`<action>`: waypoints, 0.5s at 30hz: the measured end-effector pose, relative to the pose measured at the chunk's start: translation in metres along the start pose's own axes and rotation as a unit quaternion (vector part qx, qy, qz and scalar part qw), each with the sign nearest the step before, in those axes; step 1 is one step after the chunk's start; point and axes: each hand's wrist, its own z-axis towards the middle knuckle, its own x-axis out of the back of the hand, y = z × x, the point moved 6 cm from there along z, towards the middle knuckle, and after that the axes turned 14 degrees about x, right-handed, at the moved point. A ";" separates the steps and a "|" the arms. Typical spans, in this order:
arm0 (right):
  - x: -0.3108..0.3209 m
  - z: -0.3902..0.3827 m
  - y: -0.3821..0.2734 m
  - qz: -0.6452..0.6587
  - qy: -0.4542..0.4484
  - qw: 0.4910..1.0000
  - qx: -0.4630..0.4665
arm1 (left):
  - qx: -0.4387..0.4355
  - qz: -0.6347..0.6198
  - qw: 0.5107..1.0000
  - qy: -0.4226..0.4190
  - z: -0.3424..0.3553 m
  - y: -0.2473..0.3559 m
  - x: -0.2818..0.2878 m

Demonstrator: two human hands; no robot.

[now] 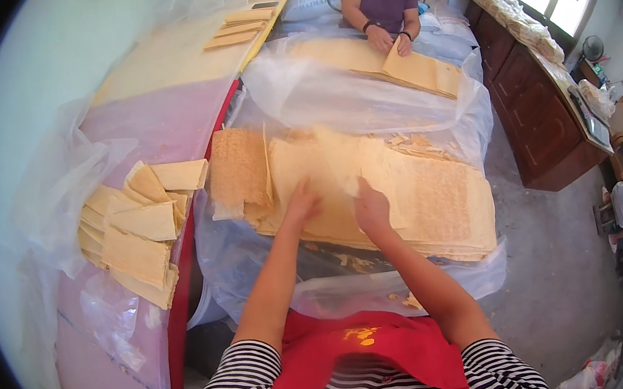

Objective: The person sorts and stacks thin rectangular sheets of material on a plastic-covered table by hand.

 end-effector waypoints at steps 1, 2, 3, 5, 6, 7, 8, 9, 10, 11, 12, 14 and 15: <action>0.005 -0.006 0.009 -0.003 0.001 1.000 0.000 | 0.015 0.047 0.999 0.008 0.003 0.002 -0.001; 0.013 -0.013 0.022 0.122 0.081 0.989 -0.032 | 0.029 0.095 0.995 0.016 0.005 0.002 -0.004; 0.018 -0.020 0.034 0.244 0.159 0.955 -0.061 | 0.028 0.095 0.995 0.013 0.013 -0.007 -0.006; 0.028 -0.020 0.035 0.376 0.216 0.898 -0.069 | -0.270 0.268 0.916 0.125 0.011 -0.003 -0.012; 0.032 -0.023 0.045 0.409 0.251 0.872 -0.095 | -0.270 0.270 0.916 0.120 0.010 -0.013 -0.024; 0.038 -0.033 0.061 0.434 0.291 0.844 -0.125 | -0.316 0.298 0.897 0.088 -0.011 -0.014 -0.061; 0.042 -0.039 0.069 0.430 0.297 0.843 -0.129 | -0.362 0.323 0.872 0.062 -0.035 -0.012 -0.091; 0.046 -0.045 0.076 0.441 0.316 0.828 -0.141 | -0.363 0.325 0.871 0.058 -0.052 -0.012 -0.109; 0.050 -0.051 0.085 0.452 0.334 0.813 -0.151 | -0.381 0.369 0.845 0.066 -0.067 -0.011 -0.129; 0.056 -0.057 0.090 0.453 0.334 0.813 -0.151 | -0.399 0.411 0.816 0.078 -0.075 -0.011 -0.141; 0.064 -0.069 0.100 0.427 0.336 0.821 -0.174 | -0.399 0.412 0.815 0.078 -0.074 -0.013 -0.148; 0.079 -0.091 0.123 0.402 0.339 0.827 -0.198 | -0.436 0.462 0.772 0.025 -0.075 -0.021 -0.168; 0.082 -0.105 0.143 0.381 0.360 0.820 -0.229 | -0.435 0.464 0.771 0.023 -0.073 -0.024 -0.175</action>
